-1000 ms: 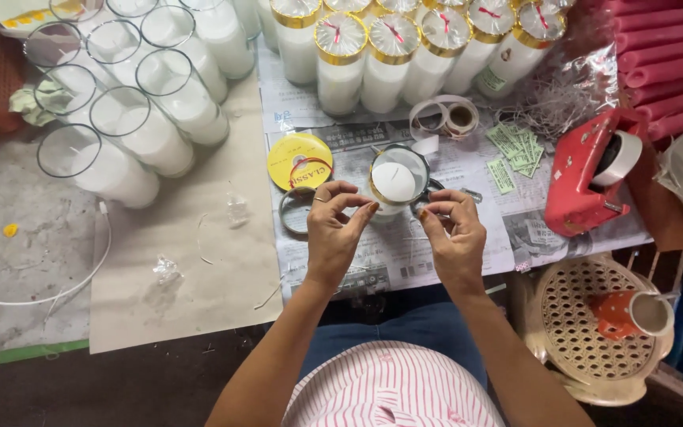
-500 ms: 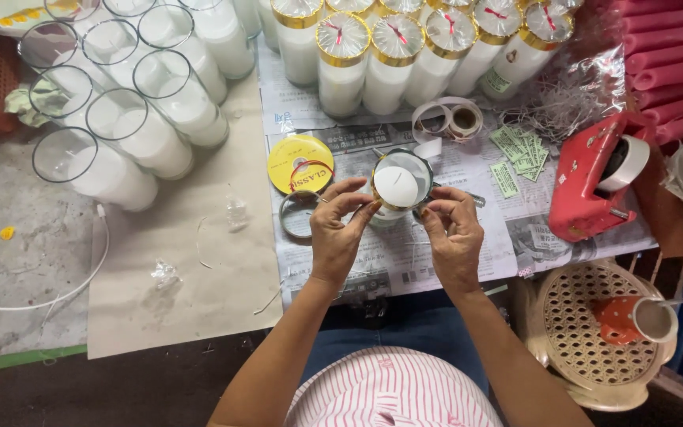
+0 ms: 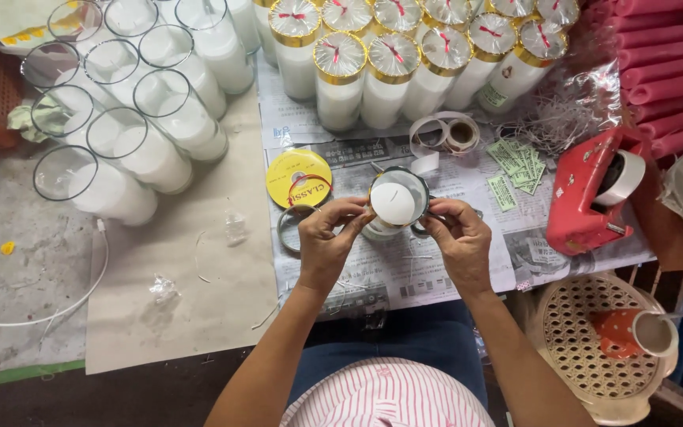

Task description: Decorating a glass candle container by applying gold trim and a red ribbon to the rim.

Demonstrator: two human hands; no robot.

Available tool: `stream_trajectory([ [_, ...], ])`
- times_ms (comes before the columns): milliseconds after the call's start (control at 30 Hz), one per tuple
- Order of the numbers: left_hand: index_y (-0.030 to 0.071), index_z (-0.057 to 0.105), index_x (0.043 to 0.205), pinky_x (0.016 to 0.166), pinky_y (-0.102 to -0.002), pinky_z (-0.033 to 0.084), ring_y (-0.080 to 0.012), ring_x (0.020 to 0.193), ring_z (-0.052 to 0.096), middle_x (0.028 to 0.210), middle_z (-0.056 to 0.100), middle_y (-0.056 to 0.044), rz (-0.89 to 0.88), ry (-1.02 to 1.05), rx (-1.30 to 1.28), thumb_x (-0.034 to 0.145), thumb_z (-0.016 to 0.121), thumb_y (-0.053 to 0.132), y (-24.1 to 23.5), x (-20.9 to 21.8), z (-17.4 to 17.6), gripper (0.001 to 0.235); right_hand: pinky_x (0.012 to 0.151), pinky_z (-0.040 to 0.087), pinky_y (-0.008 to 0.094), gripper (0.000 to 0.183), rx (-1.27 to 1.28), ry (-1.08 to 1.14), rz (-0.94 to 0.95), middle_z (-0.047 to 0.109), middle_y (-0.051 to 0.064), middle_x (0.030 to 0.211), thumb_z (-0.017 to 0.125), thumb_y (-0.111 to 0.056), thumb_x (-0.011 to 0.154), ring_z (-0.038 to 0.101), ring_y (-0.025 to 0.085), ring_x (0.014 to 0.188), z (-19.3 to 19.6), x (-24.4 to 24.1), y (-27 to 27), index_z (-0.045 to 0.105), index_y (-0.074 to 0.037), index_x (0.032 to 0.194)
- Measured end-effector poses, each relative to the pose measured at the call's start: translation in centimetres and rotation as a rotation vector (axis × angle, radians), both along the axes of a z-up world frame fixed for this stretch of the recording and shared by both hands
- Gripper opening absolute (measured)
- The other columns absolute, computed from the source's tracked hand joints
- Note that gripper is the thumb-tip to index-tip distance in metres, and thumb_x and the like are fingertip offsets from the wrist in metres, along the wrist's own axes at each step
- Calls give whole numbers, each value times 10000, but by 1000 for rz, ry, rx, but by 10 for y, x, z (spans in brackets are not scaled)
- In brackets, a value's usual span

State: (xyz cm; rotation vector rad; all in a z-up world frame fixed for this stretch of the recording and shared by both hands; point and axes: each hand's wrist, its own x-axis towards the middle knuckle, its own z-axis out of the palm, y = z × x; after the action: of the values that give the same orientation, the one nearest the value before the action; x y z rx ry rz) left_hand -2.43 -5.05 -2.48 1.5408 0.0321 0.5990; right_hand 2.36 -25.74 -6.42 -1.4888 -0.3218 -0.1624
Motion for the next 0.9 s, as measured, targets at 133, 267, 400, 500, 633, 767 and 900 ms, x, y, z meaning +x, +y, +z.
stream_trajectory([
  [133,28,767,856,721,-235,624,-153,869,764,942,791,-121,-16,22,-22,813,855,24,3,7,1,98,851,627,311,124,-2,0,-12,668,190,1079,713,96,917,721,186,972,1,2,-1,640,87,1018],
  [267,57,763,876,676,-231,615,-118,820,751,857,781,-63,-2,22,19,846,825,26,7,11,2,76,843,611,309,106,-36,-58,-33,666,185,1100,688,76,942,710,192,984,16,-9,5,649,69,1040],
  [400,85,755,874,627,-249,604,-162,762,759,823,769,-59,92,-21,186,850,841,71,10,6,-5,90,747,616,318,104,-309,-315,-171,697,169,1031,725,77,912,734,252,903,24,-33,3,724,22,1000],
  [500,131,761,864,651,-316,608,-230,767,732,839,748,-32,86,-245,468,869,794,48,8,-10,4,90,795,637,335,170,-367,-454,-162,745,130,1020,782,66,844,757,255,928,42,-44,15,788,-26,987],
  [633,121,780,987,730,-321,609,-266,824,718,990,771,-73,99,-446,664,900,760,47,4,-9,9,116,834,624,374,201,-386,-568,-138,743,153,1040,744,93,868,750,298,962,46,-35,23,778,-5,1040],
  [767,161,783,1039,737,-313,601,-223,834,686,989,752,-27,115,-496,832,918,750,108,7,2,3,136,826,619,366,194,-486,-642,-80,743,109,1028,759,42,869,743,271,949,46,-23,22,774,-29,1049],
  [900,184,749,992,702,-318,566,-220,816,632,896,685,10,61,-479,1010,966,690,163,8,14,6,67,764,603,324,171,-685,-660,-59,714,11,918,777,-47,875,709,197,842,53,-16,21,777,-113,1033],
])
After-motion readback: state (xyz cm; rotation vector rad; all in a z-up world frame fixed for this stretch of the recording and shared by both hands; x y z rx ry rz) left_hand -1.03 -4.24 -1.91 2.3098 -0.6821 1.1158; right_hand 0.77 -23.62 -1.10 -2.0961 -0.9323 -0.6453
